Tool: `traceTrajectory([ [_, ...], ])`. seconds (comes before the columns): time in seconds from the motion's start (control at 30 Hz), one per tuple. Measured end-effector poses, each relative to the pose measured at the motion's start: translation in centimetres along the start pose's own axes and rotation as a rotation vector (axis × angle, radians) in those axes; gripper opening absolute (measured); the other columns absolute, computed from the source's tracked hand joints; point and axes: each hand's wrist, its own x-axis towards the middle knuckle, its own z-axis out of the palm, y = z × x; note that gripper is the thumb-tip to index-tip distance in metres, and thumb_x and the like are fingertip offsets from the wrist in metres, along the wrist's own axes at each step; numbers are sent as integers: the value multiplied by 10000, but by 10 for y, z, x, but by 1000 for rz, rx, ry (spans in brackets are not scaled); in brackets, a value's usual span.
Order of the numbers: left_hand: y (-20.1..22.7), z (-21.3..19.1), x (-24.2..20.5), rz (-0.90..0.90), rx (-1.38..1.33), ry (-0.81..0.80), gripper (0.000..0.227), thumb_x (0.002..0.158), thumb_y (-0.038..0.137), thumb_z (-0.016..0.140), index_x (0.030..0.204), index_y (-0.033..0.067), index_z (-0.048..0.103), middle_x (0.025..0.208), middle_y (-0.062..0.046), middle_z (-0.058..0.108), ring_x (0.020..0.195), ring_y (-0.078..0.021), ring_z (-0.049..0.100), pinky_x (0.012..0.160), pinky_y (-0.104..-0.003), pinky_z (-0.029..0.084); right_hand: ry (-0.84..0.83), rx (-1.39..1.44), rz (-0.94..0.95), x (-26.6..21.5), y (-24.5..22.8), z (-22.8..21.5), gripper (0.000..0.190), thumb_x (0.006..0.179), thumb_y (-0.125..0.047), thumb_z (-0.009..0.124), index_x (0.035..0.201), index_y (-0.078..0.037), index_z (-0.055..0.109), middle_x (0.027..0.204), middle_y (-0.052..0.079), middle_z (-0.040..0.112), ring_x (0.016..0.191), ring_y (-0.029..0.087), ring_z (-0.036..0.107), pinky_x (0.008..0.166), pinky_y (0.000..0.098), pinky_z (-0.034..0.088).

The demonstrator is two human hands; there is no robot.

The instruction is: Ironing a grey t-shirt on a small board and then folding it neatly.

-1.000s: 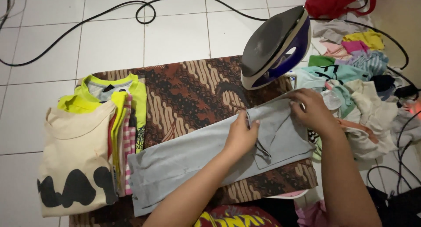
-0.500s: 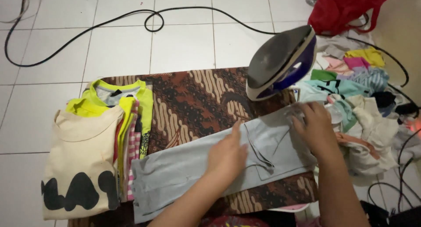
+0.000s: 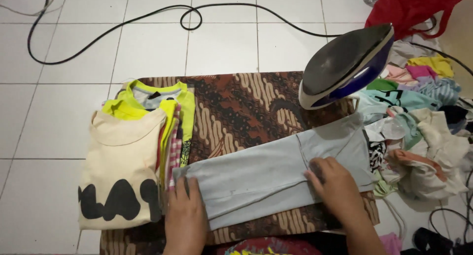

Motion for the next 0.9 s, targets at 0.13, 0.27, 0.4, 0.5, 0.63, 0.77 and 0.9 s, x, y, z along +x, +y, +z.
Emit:
traceTrajectory([
  [0.13,-3,0,5,-9,26,152,738,753,120,648,1437,-40,421,1416,-320,444,1061,-426,561,919,-479,508,-86,-9,14,-7,-8,3,336,861,-293,707,1163,-151,665,1018,55,669,833,299,677,769,396,544],
  [0.27,2,-23,15,-174,-13,51,872,812,232,699,1520,-93,308,1306,-252,523,956,-383,675,761,-433,592,-60,57,88,-11,-7,-4,298,866,-238,705,1142,-127,690,1063,50,692,921,279,690,840,385,538],
  [0.4,-3,-1,19,-82,-82,145,735,827,189,663,1442,-141,433,1143,-237,646,949,-368,657,805,-411,559,-49,76,73,-13,-7,-3,294,876,-231,719,1139,-102,694,1023,61,694,888,265,696,804,375,540],
  [0.5,4,-7,28,-213,-97,50,504,834,179,694,1294,18,568,1112,-172,646,982,-370,651,818,-466,565,-70,129,96,-11,-8,-1,276,889,-199,714,1139,-85,681,995,71,680,852,251,684,789,373,535],
  [0.63,5,-4,25,-95,29,168,209,738,111,697,932,69,629,1123,-185,555,1001,-374,572,743,-457,552,-51,128,70,-12,-4,2,318,879,-186,726,1170,-74,666,1045,81,678,877,256,680,806,374,537],
  [0.77,-1,6,20,-95,84,94,241,823,63,574,1062,28,575,958,-169,623,851,-354,650,720,-450,553,-73,119,78,-14,0,2,407,853,-249,756,1205,-72,655,1083,86,674,914,268,677,835,377,534],
  [0.9,-3,-16,21,-180,-12,-107,182,842,122,586,997,30,564,867,-162,669,764,-353,708,691,-467,603,-111,121,98,-14,2,4,459,838,-278,770,1222,-60,646,1118,93,666,950,262,672,855,373,533],
])
